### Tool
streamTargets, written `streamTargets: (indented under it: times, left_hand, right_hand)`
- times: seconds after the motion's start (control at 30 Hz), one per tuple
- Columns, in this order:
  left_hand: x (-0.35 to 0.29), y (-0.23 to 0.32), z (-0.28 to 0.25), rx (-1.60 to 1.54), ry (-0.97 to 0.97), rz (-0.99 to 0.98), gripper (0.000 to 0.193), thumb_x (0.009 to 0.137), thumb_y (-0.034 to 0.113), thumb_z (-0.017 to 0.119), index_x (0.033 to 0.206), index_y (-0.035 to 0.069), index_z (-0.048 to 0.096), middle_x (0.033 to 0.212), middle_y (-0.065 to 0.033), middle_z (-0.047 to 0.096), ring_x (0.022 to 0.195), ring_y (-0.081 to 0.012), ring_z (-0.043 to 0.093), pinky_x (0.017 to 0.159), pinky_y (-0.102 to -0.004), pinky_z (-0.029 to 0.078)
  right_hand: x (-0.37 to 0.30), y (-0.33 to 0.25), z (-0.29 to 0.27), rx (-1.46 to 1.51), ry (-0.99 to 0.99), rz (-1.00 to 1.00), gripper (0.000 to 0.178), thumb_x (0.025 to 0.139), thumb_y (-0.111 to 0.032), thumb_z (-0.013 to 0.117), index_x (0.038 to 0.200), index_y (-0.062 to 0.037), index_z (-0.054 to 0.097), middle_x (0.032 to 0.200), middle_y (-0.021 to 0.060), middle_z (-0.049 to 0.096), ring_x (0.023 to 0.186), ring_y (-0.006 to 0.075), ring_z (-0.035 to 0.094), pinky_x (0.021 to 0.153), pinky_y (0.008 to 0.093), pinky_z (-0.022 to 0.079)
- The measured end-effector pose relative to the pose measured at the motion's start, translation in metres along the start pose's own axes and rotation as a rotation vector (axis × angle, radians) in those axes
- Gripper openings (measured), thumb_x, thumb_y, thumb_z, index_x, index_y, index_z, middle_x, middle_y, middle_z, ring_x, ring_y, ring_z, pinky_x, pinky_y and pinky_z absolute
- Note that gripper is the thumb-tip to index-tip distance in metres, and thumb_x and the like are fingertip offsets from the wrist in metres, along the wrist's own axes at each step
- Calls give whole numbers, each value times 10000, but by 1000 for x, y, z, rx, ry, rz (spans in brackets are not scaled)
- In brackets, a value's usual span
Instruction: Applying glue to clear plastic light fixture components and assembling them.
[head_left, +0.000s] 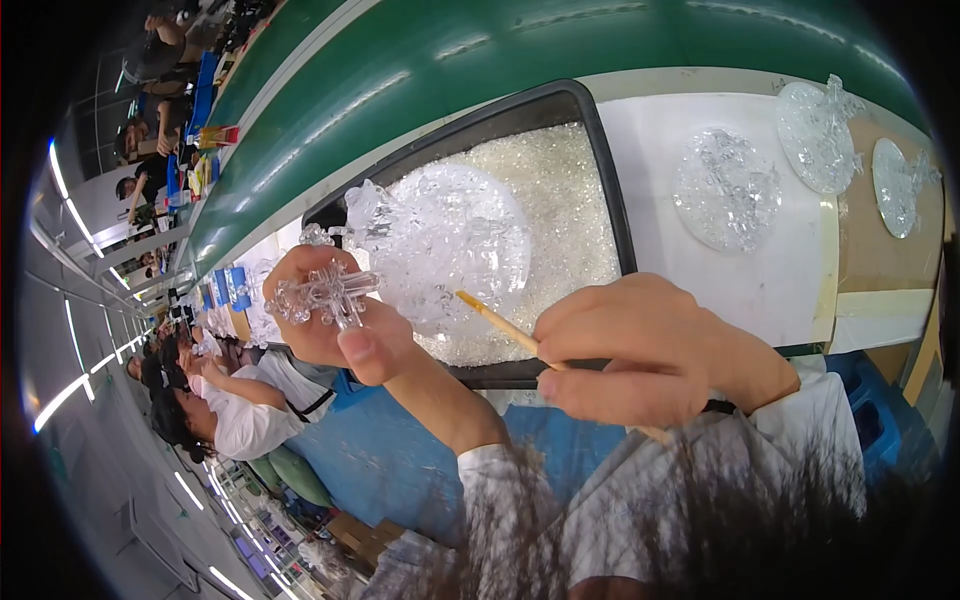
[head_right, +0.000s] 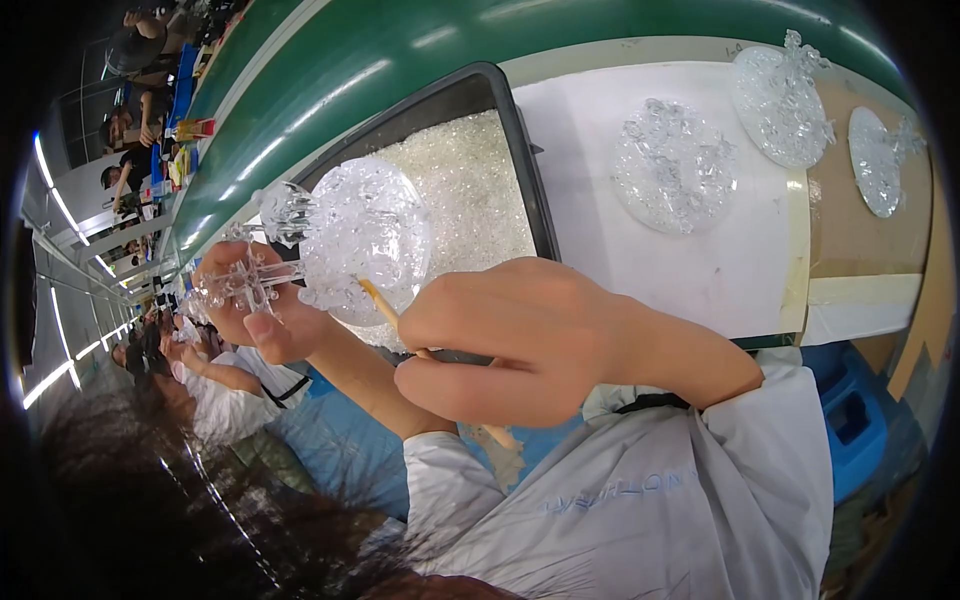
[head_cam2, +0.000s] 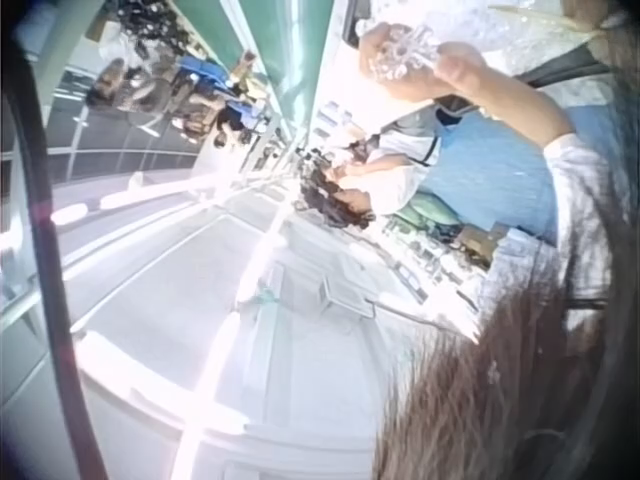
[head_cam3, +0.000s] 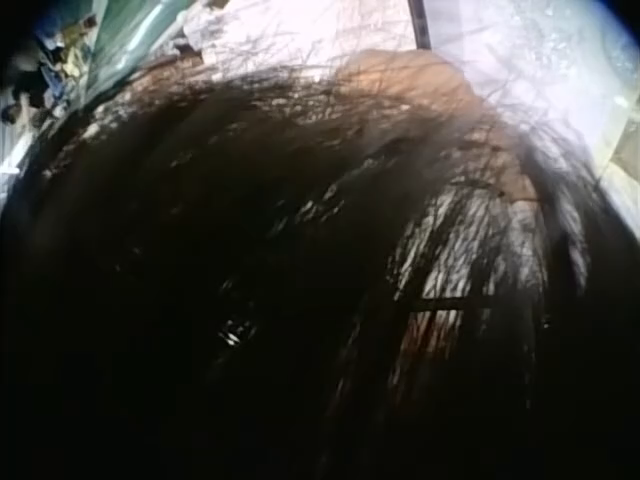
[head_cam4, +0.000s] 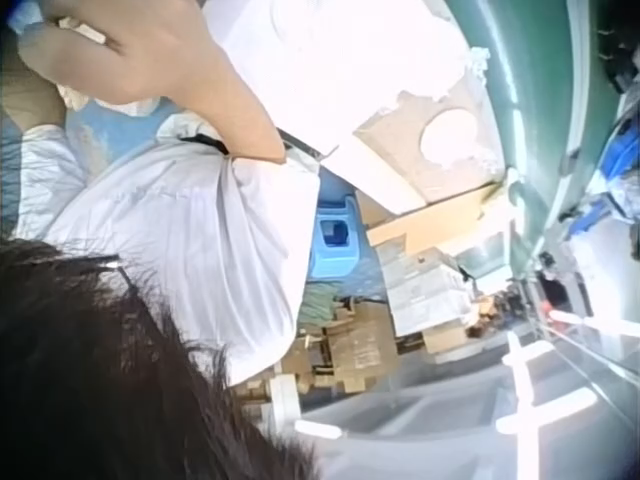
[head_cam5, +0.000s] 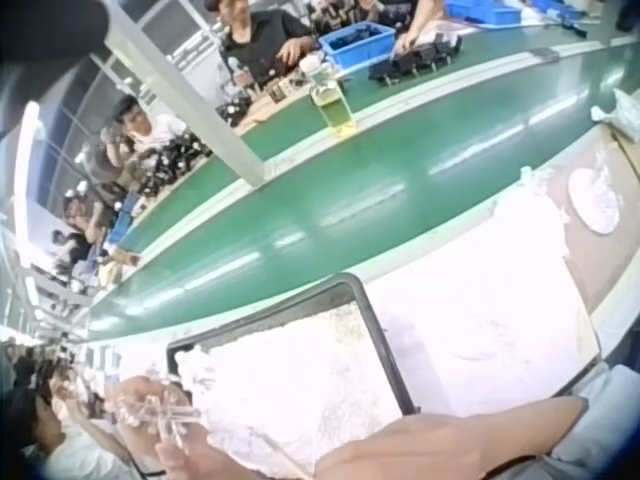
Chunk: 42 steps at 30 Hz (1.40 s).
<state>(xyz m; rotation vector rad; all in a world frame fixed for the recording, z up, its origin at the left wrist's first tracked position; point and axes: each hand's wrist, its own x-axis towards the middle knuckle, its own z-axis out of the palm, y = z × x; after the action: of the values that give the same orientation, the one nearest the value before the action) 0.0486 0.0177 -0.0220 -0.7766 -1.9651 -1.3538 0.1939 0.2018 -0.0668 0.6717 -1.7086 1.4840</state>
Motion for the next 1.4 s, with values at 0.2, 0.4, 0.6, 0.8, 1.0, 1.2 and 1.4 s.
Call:
streamTargets:
  times: [0.2,0.4,0.6,0.8,1.0,1.2,1.4]
  left_hand:
    - [1,-2,-4,-29,-10,-10,838,768,687,604,1031,-106,548,846,-145,573,656,-171,523,584,-256,396]
    - [2,-2,-1,-51,-27,-6,809,777,659,605,1031,-107,548,823,-144,566,652,-165,515,578,-258,380]
    - [4,-2,12,-90,-32,-16,808,779,666,594,1016,-106,555,797,-125,544,639,-158,502,567,-254,362]
    - [4,-8,-10,2,-42,6,808,785,674,584,1010,-102,560,762,-108,527,619,-155,494,549,-250,351]
    - [9,-13,11,-178,-84,71,697,803,528,607,1090,-105,557,935,-157,572,609,-124,528,425,-206,365]
    - [2,-2,-9,28,-10,2,808,796,674,566,1016,-103,574,735,-103,535,611,-152,503,547,-248,355]
    - [3,7,23,-4,9,-55,846,805,734,517,979,-90,602,691,-71,541,595,-135,499,555,-240,367]
  right_hand:
    - [4,-10,-11,124,-41,19,344,721,50,761,1037,-39,661,914,134,647,748,307,692,516,353,560]
    - [-3,-3,0,39,48,14,321,716,58,766,1005,-42,669,921,138,653,745,300,694,499,350,537]
    - [7,-14,-17,28,-28,-49,271,713,48,767,955,-14,663,929,153,637,738,298,690,499,339,551]
    - [-1,7,9,4,29,-91,284,703,49,765,960,-13,659,923,143,642,750,294,695,491,328,547]
    - [10,2,-6,-68,142,-246,207,694,-50,697,869,-16,592,791,86,565,582,177,590,415,251,464]
    - [-3,0,12,80,51,-32,325,693,45,782,976,-32,643,948,125,633,732,309,696,507,349,565]
    - [3,-2,-8,168,130,-79,192,700,-19,700,886,-5,656,821,124,606,627,231,627,471,297,509]
